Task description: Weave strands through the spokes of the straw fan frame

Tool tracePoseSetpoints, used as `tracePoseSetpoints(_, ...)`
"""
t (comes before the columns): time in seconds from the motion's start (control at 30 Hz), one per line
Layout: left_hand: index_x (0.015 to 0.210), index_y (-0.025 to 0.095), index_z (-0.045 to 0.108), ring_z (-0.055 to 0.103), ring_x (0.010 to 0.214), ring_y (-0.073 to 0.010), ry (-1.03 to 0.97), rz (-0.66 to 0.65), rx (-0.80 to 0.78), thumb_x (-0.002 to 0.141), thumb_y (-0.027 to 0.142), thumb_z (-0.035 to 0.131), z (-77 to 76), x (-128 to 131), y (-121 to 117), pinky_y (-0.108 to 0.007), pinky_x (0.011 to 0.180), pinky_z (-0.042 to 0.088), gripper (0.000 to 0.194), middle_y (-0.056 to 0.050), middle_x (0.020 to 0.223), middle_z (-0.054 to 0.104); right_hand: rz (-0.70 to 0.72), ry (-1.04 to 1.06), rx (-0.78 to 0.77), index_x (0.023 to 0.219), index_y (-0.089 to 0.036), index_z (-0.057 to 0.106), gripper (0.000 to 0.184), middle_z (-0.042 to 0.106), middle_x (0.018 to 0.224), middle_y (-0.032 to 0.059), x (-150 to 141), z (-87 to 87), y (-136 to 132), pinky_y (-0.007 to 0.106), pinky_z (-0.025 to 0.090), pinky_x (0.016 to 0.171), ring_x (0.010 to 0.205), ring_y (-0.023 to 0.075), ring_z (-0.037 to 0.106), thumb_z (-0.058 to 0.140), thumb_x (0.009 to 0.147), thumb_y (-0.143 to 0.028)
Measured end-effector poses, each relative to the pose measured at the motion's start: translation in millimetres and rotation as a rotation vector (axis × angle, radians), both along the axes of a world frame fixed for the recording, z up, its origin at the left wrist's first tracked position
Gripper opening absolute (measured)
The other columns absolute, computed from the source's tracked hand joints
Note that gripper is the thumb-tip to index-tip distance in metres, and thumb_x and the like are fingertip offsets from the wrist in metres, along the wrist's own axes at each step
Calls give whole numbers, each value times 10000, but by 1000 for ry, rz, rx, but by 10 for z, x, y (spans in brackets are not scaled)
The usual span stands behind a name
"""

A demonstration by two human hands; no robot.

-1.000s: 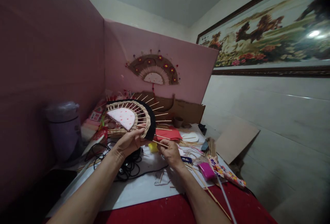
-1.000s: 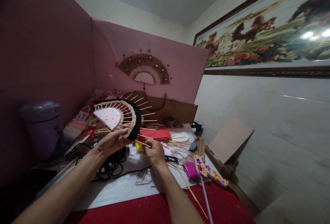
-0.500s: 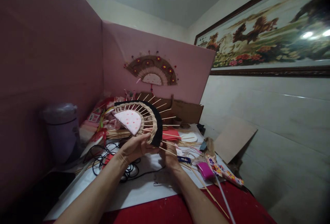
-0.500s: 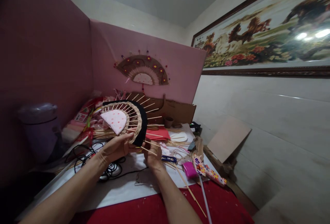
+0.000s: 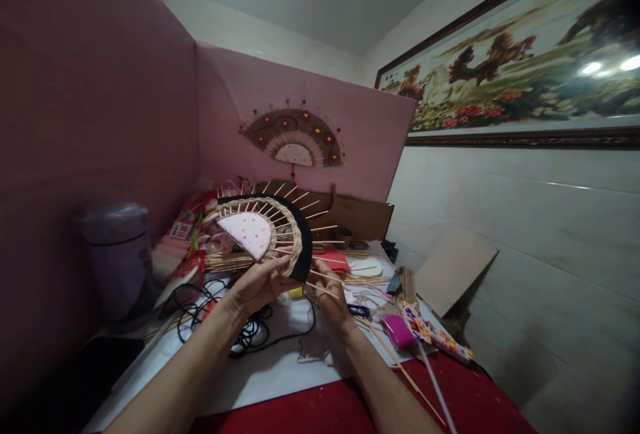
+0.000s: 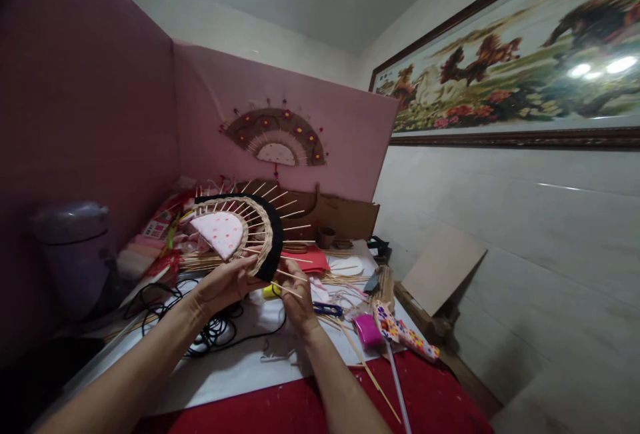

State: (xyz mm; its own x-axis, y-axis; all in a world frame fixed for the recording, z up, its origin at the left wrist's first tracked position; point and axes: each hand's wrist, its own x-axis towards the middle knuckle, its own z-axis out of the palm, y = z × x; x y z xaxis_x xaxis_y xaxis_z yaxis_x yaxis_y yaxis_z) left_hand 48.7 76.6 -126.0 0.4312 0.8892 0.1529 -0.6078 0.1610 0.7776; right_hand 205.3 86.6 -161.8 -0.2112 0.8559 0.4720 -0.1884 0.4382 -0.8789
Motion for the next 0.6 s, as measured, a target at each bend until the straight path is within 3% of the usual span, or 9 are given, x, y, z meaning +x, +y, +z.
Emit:
tracePoseSetpoints(0.13,1111,105,580,665,800,-217,-8,9,6,818,146,514,27,-26,3,-406,851,470,303,-107,852,711,188,127,-86,884,-191,610,194,587,702,3,-46,88,-101,231,398,596,626,117,508,591,692,-215)
tracePoseSetpoints(0.23,1144,135,555,666,796,-205,-24,32,12,813,131,520,49,-53,6,-401,849,474,333,-90,871,710,254,168,-214,862,-165,585,203,443,520,-61,-56,88,-106,188,258,417,421,53,316,620,681,-251)
tracePoseSetpoints(0.33,1141,146,553,669,768,-195,-43,50,3,815,123,516,62,-76,9,-399,838,482,329,-79,858,712,218,166,-324,799,-165,556,192,338,435,-103,-47,63,-81,187,121,356,357,32,173,635,670,-283)
tracePoseSetpoints(0.6,1168,127,542,665,812,-226,-37,46,3,799,145,549,27,-70,17,-413,839,484,369,-111,884,707,148,113,-400,789,-171,547,204,322,409,-118,-49,14,-68,181,86,321,326,22,148,635,648,-289)
